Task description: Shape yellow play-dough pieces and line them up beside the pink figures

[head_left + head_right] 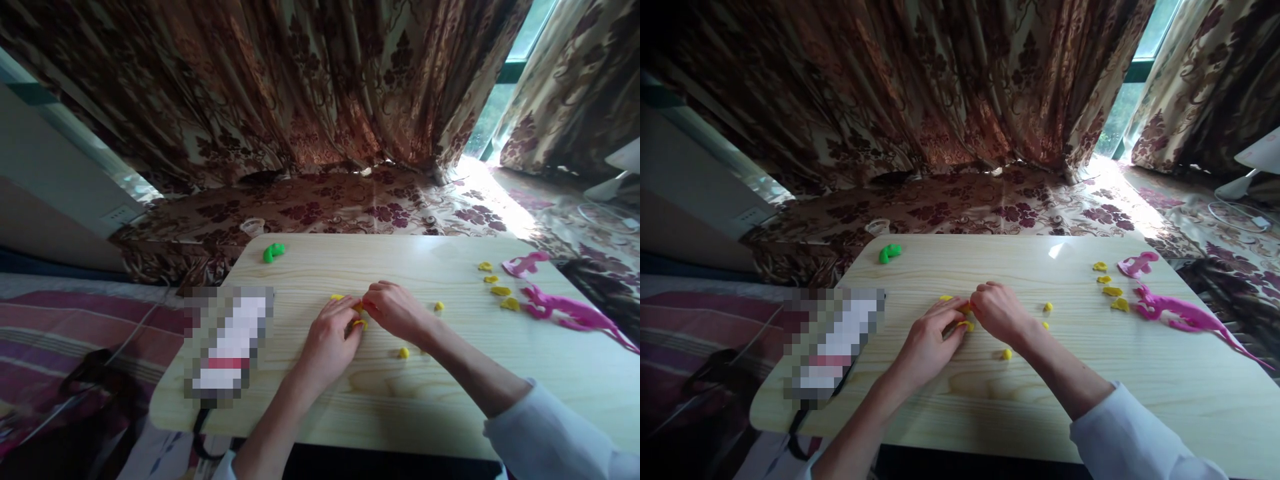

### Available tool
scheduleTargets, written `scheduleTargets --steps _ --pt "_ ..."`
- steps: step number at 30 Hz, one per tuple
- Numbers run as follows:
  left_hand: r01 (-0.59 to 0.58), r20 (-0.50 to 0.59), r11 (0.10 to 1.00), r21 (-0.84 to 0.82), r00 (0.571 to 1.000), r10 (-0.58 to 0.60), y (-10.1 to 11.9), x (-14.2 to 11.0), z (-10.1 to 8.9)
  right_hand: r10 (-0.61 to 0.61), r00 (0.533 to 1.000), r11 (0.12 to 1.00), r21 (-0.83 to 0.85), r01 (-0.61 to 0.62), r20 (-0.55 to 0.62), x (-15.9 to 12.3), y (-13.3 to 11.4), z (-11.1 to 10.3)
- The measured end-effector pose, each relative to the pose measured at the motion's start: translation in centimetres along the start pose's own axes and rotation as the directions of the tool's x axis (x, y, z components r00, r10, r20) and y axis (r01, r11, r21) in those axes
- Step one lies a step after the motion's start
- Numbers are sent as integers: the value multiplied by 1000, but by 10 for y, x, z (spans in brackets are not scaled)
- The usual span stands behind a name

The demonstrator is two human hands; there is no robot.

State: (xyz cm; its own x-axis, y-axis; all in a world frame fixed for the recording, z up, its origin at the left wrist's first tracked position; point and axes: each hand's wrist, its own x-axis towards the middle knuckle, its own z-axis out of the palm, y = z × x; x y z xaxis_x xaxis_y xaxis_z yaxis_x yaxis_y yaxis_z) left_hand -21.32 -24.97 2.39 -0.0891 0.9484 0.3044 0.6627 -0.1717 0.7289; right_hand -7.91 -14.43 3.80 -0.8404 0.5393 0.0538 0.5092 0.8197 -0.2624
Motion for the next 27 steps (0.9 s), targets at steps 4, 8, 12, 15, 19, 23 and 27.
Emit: scheduleTargets --steps 4,8,12,15,19,23,27 --pt "28 18 999 -35 999 -27 -1 1 -1 70 995 998 12 -70 -64 -1 4 2" --pt "68 16 993 -99 998 -66 0 2 -3 191 969 981 76 -181 -158 -14 19 -13" --pt "116 -32 976 -186 992 -124 3 3 -4 240 954 954 225 -198 -180 -50 25 -35" --pt "140 -96 959 -245 981 -168 9 2 -5 266 954 862 478 -170 -139 -80 14 -35" --pt "223 -116 919 -326 955 -273 23 -4 -1 380 919 604 780 -162 -104 -103 -7 -21" --pt "356 -4 832 -427 919 -395 41 -15 9 368 916 571 817 -84 -163 -104 -24 -18" --pt "468 139 679 -566 866 -481 53 -25 20 290 926 668 744 -16 -241 -100 -33 -22"
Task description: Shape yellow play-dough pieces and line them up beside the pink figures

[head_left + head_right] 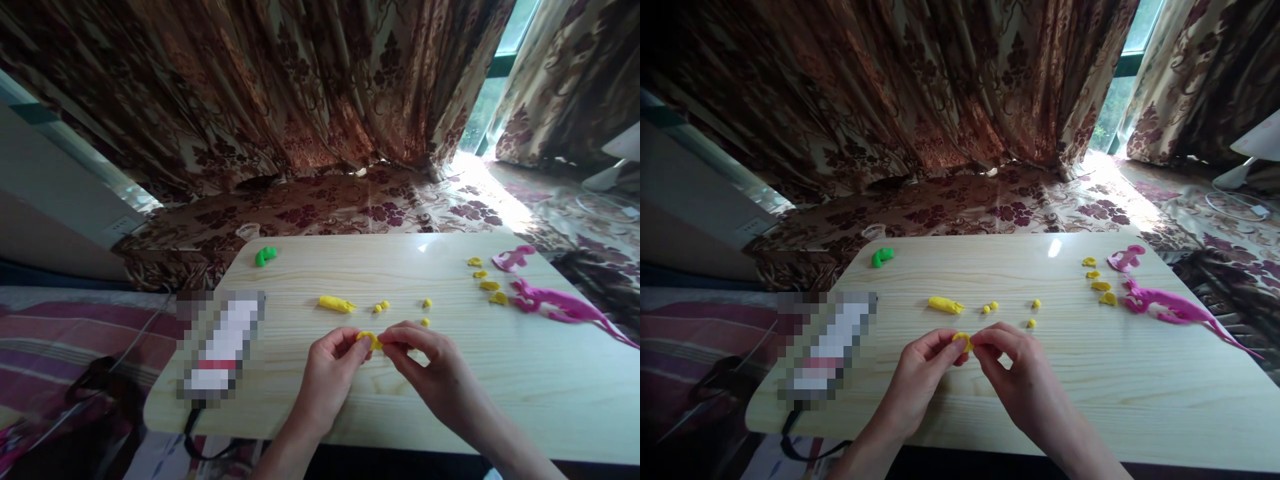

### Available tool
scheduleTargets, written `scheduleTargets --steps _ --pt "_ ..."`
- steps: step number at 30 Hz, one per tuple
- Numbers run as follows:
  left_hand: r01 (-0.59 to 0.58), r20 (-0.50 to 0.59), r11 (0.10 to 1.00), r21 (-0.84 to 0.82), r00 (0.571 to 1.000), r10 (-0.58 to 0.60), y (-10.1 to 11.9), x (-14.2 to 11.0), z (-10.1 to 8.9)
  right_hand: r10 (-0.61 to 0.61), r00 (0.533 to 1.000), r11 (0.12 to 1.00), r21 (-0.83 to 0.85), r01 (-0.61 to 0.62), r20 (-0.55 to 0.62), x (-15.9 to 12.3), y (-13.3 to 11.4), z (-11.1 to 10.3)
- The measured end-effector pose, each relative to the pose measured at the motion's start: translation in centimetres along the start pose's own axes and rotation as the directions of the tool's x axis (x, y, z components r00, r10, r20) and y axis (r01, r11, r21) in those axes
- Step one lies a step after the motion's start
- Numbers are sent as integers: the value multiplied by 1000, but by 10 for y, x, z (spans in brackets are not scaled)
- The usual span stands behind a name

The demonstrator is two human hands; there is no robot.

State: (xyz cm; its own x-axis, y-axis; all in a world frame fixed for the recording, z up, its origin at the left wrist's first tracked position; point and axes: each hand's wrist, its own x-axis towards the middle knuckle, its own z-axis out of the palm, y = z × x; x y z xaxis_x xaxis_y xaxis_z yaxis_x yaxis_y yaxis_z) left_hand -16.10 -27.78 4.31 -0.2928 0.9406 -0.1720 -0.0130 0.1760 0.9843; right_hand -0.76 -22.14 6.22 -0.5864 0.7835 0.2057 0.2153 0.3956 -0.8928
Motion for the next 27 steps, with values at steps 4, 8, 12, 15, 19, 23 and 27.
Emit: scheduleTargets --steps 4,8,12,15,19,23,27 --pt "144 63 969 -202 989 -134 -1 -4 8 -9 1000 996 -88 8 -9 -2 2 3" --pt "164 116 959 -231 983 -140 0 -5 12 -21 1000 986 -166 17 -18 -4 5 5" --pt "183 130 945 -272 980 -153 -1 -6 12 -16 1000 982 -188 14 -11 -5 5 3" --pt "237 106 911 -339 971 -213 -5 -7 9 -19 1000 984 -177 19 3 -6 6 2" --pt "279 108 863 -421 960 -257 -9 -7 4 -10 1000 981 -196 15 25 -4 8 3" --pt "240 18 845 -477 964 -264 -12 -7 -5 3 998 971 -238 10 56 1 16 8" --pt "195 -77 847 -495 961 -266 -17 -6 -15 -63 996 866 -492 88 68 12 31 13"
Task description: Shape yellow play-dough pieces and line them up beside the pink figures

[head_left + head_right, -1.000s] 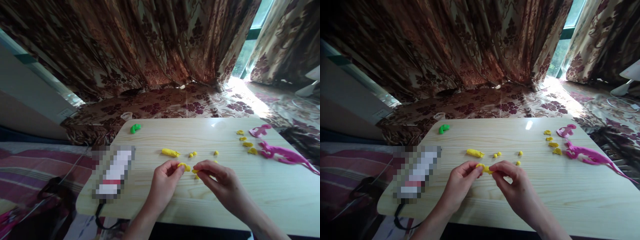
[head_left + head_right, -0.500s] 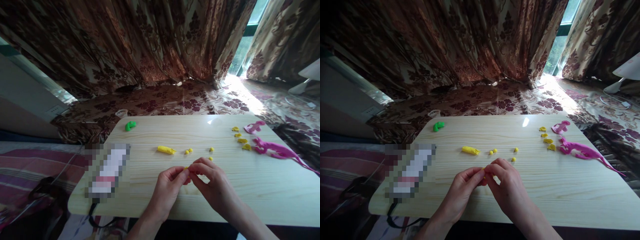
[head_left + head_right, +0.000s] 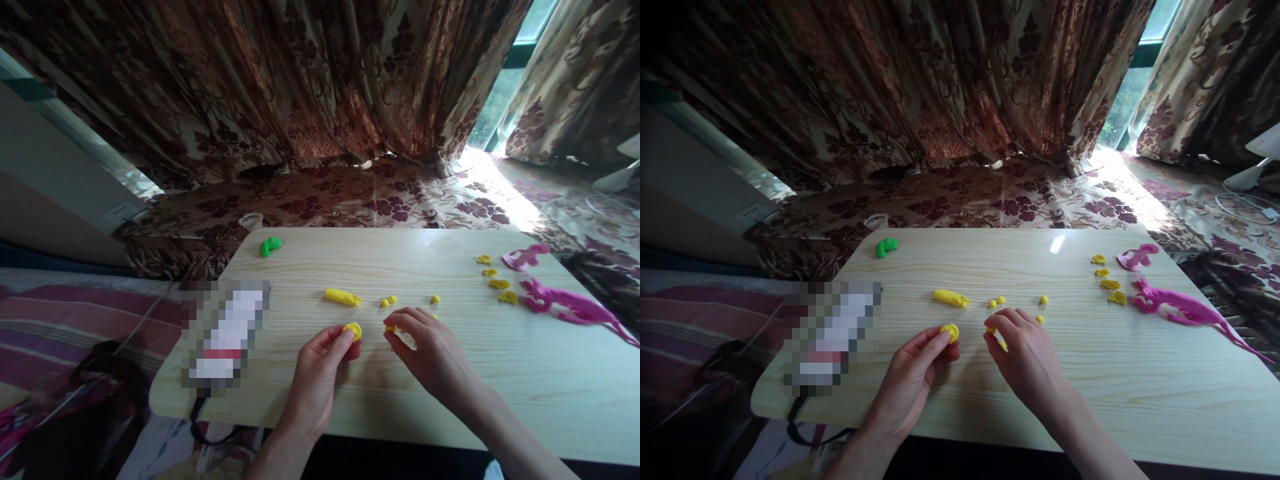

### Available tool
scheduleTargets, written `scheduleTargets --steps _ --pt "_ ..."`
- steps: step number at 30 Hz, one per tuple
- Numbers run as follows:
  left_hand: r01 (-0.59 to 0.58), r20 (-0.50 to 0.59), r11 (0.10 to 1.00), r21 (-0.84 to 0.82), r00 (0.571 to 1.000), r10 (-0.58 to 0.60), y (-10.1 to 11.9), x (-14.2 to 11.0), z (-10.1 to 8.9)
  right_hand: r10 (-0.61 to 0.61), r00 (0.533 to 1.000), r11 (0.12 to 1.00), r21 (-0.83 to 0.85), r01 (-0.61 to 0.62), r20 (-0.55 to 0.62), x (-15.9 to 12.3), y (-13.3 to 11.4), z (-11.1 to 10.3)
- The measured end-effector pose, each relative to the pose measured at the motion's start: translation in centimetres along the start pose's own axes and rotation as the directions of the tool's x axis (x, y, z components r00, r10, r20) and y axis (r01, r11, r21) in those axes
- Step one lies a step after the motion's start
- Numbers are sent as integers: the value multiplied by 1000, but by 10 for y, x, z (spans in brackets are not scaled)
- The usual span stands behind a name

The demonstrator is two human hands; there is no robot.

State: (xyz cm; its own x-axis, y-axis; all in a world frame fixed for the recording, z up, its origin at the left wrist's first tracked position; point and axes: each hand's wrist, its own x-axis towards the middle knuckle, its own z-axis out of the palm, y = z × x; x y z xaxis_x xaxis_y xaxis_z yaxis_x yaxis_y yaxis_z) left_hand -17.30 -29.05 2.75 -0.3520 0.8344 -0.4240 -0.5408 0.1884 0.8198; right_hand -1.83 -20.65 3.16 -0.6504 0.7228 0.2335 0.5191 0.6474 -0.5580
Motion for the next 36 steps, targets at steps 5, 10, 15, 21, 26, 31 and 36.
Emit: scheduleTargets --steps 5,10,15,21,26,31,36 --pt "17 29 999 28 999 -18 -3 -2 -3 -48 999 995 -89 49 14 5 -2 0" --pt "-2 87 994 107 996 -7 -3 -9 6 51 998 977 209 -44 -28 -3 -18 -13" --pt "1 170 992 124 985 -23 0 -15 16 122 992 929 349 -125 31 -9 -20 -14" --pt "-47 128 979 197 992 22 -3 -15 22 139 990 916 383 -123 -15 -15 -19 -10" --pt "62 140 993 100 987 -75 -4 -15 26 -2 988 956 290 47 -153 -24 -16 -15" --pt "166 210 985 -55 966 -152 -1 -18 30 -155 979 978 119 171 -131 -30 -11 -21" --pt "148 222 988 -38 966 -136 -2 -19 30 -201 972 977 51 209 -122 -31 -10 -20"
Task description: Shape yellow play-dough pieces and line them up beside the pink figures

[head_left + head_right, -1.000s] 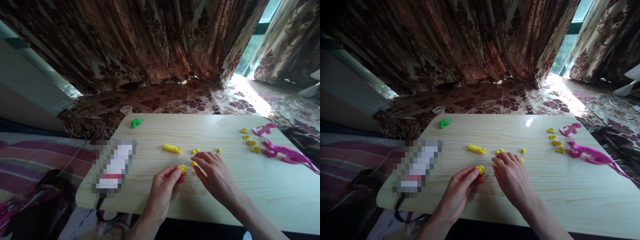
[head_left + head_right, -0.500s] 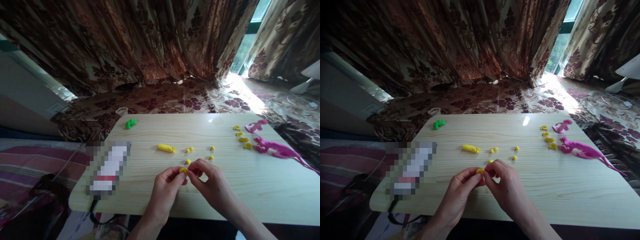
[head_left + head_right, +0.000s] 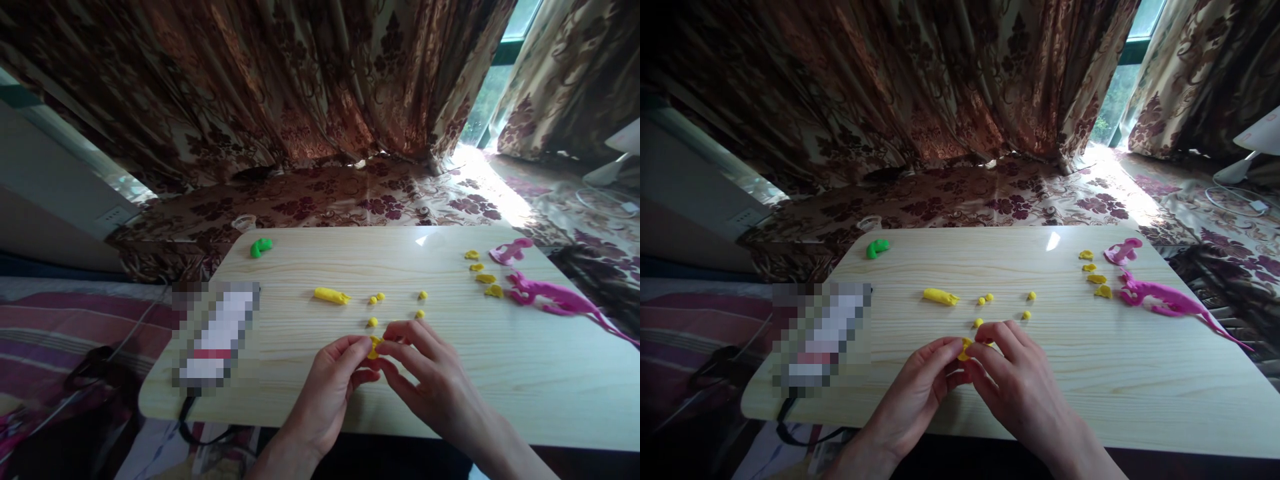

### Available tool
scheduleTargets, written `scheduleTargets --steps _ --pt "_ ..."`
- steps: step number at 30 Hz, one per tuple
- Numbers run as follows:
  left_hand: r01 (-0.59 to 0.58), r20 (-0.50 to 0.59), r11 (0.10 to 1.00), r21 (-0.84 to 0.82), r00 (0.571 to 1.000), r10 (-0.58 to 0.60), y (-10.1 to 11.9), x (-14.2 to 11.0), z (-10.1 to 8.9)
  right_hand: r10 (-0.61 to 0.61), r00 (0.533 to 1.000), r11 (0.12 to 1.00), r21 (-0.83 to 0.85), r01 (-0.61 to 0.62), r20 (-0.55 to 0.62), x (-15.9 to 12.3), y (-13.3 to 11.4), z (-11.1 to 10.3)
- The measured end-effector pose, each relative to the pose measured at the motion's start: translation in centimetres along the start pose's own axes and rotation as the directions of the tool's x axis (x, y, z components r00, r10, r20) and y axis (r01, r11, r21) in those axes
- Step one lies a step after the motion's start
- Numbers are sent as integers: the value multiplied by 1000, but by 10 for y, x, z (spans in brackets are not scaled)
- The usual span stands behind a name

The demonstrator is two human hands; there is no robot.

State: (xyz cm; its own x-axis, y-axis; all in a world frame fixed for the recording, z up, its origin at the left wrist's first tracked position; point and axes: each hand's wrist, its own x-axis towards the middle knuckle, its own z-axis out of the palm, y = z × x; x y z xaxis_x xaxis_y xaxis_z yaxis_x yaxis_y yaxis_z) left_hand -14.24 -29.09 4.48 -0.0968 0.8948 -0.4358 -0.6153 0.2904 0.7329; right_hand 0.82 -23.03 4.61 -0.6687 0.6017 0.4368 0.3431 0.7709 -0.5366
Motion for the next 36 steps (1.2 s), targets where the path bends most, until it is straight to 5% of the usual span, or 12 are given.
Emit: scheduleTargets --steps 9,18,29,36 --pt "23 -1 998 -56 1000 -23 -2 0 1 -104 995 986 -135 102 -9 -4 0 4" --pt "-89 -78 978 191 991 105 -5 0 5 -44 996 999 23 46 -82 -5 -3 8" --pt "-335 75 745 577 930 360 8 -8 5 252 966 921 321 -220 -63 1 -10 6" --pt "-424 154 611 668 883 444 10 -11 6 302 953 883 371 -288 22 4 -10 -1"
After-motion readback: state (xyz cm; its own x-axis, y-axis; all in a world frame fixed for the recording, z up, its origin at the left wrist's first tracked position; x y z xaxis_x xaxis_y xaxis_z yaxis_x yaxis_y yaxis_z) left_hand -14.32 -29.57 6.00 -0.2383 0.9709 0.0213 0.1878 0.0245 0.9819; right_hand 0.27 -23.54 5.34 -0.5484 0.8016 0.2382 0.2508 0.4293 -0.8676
